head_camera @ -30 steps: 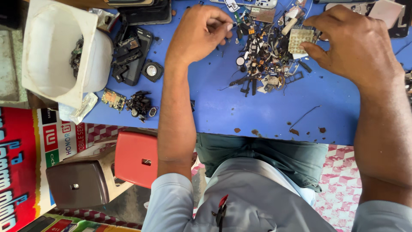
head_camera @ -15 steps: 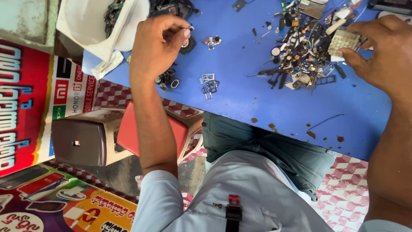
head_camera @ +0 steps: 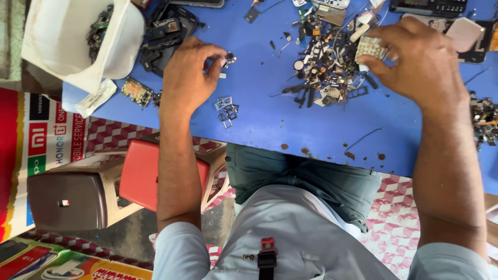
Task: The person sorts through a pile of small electronic components on a blue workbench, picking up and inspecting items such as circuit boards, connectors, and wires. They separate and group the parts by hand, occasionally moving items aside to reach others.
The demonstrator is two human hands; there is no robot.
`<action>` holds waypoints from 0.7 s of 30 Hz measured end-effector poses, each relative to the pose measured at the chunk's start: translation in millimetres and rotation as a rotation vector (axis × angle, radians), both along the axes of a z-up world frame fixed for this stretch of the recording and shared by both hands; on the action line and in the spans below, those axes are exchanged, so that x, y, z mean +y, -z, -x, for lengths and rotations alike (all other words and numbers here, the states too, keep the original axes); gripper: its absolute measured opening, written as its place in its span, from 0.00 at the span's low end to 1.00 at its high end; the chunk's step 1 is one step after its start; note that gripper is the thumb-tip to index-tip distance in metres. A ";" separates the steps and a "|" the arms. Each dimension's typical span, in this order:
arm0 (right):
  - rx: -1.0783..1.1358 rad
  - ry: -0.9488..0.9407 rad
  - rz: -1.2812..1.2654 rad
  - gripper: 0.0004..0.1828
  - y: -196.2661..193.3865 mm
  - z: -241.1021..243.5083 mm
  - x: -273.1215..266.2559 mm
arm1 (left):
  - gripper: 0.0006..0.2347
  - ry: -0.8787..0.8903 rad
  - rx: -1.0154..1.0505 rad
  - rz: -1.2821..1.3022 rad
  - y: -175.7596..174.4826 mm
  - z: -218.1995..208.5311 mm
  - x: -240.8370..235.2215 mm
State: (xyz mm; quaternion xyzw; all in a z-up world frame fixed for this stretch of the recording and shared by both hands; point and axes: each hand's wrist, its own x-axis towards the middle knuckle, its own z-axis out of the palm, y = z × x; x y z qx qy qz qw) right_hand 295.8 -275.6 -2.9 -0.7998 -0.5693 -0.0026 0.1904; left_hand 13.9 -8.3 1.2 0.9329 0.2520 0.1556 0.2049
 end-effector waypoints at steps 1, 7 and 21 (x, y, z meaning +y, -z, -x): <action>0.038 -0.013 -0.029 0.26 0.7 2.3 2.3 | 0.06 -0.006 -0.005 0.036 0.1 -6.2 -1.5; -0.123 -0.176 -0.029 0.34 12.6 15.3 11.9 | 0.15 0.196 -0.102 -0.112 25.0 -76.8 -11.1; 0.068 -0.168 -0.018 0.18 20.9 -17.0 -1.1 | 0.22 0.317 -0.148 -0.063 67.8 -132.4 11.6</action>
